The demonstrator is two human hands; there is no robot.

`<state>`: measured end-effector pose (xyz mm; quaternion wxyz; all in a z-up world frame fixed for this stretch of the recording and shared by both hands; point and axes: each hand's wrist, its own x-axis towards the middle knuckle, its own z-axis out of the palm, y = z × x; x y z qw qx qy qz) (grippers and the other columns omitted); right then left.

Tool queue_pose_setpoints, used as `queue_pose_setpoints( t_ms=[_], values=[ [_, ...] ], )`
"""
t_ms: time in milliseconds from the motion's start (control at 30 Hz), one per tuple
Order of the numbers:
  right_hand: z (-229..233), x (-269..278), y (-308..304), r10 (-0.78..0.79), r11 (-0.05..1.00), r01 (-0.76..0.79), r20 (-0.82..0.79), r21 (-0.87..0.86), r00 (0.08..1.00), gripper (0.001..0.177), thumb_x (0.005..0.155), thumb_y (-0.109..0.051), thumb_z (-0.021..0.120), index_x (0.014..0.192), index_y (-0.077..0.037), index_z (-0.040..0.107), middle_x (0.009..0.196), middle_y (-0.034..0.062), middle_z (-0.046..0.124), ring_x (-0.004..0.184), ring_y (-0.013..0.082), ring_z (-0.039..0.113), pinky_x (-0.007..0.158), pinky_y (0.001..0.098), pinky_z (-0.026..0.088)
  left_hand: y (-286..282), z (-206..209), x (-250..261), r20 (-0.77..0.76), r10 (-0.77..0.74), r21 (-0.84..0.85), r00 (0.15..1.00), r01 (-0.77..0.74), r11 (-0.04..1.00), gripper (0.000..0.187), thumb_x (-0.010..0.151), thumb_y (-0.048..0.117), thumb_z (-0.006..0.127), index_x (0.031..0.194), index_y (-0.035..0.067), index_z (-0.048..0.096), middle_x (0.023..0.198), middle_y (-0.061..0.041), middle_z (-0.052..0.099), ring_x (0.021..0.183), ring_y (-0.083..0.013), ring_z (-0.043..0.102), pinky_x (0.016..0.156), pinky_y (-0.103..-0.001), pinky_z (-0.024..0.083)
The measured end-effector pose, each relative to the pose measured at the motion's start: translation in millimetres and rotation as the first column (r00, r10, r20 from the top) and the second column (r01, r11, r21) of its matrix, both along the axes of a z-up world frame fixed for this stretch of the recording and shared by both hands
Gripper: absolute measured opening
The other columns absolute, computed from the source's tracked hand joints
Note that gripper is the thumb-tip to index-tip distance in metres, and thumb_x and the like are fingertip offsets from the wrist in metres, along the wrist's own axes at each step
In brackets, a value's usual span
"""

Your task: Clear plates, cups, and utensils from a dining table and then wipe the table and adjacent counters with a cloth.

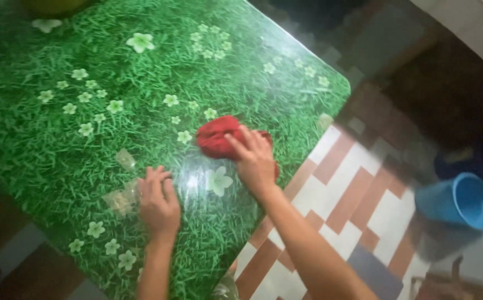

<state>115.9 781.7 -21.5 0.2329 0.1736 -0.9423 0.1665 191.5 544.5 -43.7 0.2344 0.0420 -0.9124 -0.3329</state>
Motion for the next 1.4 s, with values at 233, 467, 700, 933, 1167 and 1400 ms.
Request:
queue_pose_setpoints(
  t_ms=[233,467,700,933,1167,1400],
  values=[
    [22.4,-101.7,55.7,-0.062,0.992,0.064,-0.015,0.109,0.998,0.058,0.077,-0.003,0.066,0.13,-0.027,0.071,0.138,0.0097,0.062,0.113,0.0363,0.06,0.094,0.0526,0.047,64.5,50.9,-9.0,-0.007,0.037,0.386,0.999,-0.032,0.922,0.023,0.106,0.015,0.049,0.119,0.002,0.061,0.136,-0.02,0.064,0.142,-0.0396,0.05,0.112,-0.05,0.045],
    [44.9,-37.1,-30.9,0.459,0.888,-0.46,0.044,0.008,0.887,0.048,0.078,-0.005,0.066,0.122,-0.022,0.071,0.123,0.0049,0.069,0.107,0.0297,0.065,0.09,0.0472,0.051,39.7,73.6,-0.6,-0.064,0.36,0.437,0.931,-0.298,0.849,0.024,0.106,0.012,0.048,0.123,0.0,0.061,0.132,-0.018,0.066,0.13,-0.034,0.06,0.112,-0.045,0.045],
    [-10.5,-51.6,-135.3,0.77,0.527,-0.825,0.526,-0.205,0.361,0.026,0.104,-0.026,0.063,0.128,-0.015,0.061,0.129,0.0095,0.056,0.122,0.0279,0.054,0.107,0.0478,0.043,47.3,79.9,-32.6,0.103,0.611,0.423,0.785,-0.59,0.687,0.025,0.104,0.014,0.053,0.123,0.0,0.063,0.124,-0.015,0.069,0.115,-0.0278,0.066,0.099,-0.038,0.051],
    [8.0,-274.5,-188.7,0.732,0.679,-0.728,-0.007,0.091,0.681,0.053,0.076,-0.008,0.06,0.126,-0.025,0.067,0.141,0.0074,0.061,0.126,0.0313,0.06,0.102,0.0579,0.042,104.3,67.2,-76.3,0.283,0.721,0.379,0.632,-0.765,0.522,0.028,0.097,0.013,0.056,0.121,0.001,0.065,0.123,-0.016,0.07,0.114,-0.0325,0.065,0.096,-0.043,0.049],
    [12.8,-410.8,-55.1,0.293,0.954,-0.294,0.014,0.061,0.956,0.055,0.076,-0.006,0.067,0.128,-0.023,0.07,0.136,0.0143,0.064,0.113,0.0404,0.061,0.094,0.0537,0.046,125.2,65.8,-57.8,0.386,0.713,0.345,0.585,-0.809,0.476,0.024,0.098,0.012,0.054,0.118,0.002,0.064,0.122,-0.015,0.068,0.116,-0.032,0.064,0.096,-0.043,0.05],
    [86.6,-296.1,-28.0,0.613,0.788,-0.611,0.008,-0.073,0.79,0.06,0.079,0.007,0.053,0.132,-0.018,0.068,0.12,0.0094,0.075,0.101,0.0348,0.07,0.082,0.0462,0.054,127.1,71.8,-25.1,0.179,0.74,0.347,0.648,-0.746,0.569,0.023,0.101,0.004,0.049,0.119,-0.002,0.061,0.122,-0.018,0.065,0.115,-0.0337,0.064,0.098,-0.044,0.05]
  ],
)
